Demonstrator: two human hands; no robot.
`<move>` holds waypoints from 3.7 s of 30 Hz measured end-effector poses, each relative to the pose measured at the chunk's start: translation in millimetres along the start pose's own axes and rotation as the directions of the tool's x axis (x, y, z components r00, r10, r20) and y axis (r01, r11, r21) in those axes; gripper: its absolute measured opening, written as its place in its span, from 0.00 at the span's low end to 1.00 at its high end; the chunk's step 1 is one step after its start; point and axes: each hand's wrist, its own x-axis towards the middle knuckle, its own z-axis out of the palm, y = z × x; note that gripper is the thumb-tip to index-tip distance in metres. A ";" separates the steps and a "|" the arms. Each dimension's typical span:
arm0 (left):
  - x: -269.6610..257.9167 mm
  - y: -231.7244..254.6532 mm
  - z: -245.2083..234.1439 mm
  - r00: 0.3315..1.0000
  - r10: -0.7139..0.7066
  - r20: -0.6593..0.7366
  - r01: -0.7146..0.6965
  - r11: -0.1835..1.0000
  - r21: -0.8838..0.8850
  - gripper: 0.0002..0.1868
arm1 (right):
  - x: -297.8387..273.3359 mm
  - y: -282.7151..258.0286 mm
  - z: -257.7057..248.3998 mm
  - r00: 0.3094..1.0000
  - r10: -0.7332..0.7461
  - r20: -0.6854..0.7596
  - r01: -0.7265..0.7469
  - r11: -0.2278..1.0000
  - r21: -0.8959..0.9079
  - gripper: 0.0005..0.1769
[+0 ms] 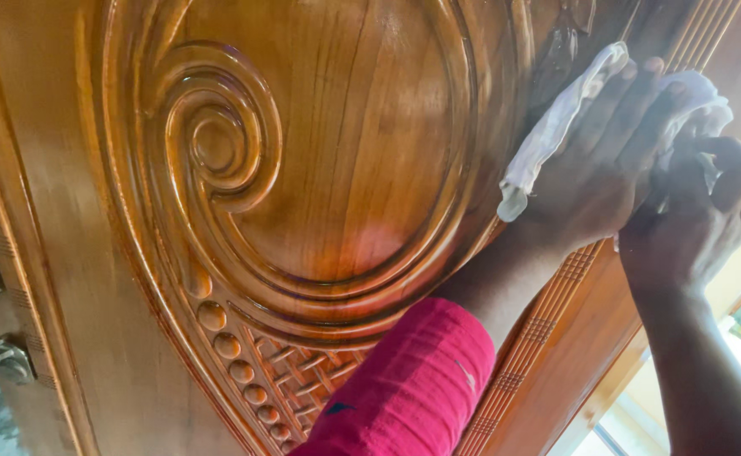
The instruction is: The person wipes the elaborate spiral carvings and flat panels of a wooden door using a white cloth, then cleans the side edge and the latch area.
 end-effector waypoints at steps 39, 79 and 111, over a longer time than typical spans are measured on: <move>-214.6 -41.0 -193.7 0.521 0.286 0.804 -0.510 0.860 0.025 0.39 | -225.5 -175.2 -29.2 0.945 0.181 0.271 -0.186 0.982 -0.007 0.36; -264.0 -199.6 -615.8 0.190 -0.830 0.525 0.896 -0.073 -0.439 0.05 | -278.9 -558.7 80.5 -0.006 -0.128 0.992 -0.982 -0.187 -0.030 0.24; -227.3 -275.5 -708.5 0.557 -0.788 -0.263 0.818 0.466 0.338 0.19 | -206.2 -733.3 56.2 0.495 -0.030 0.868 -0.852 -0.211 0.479 0.24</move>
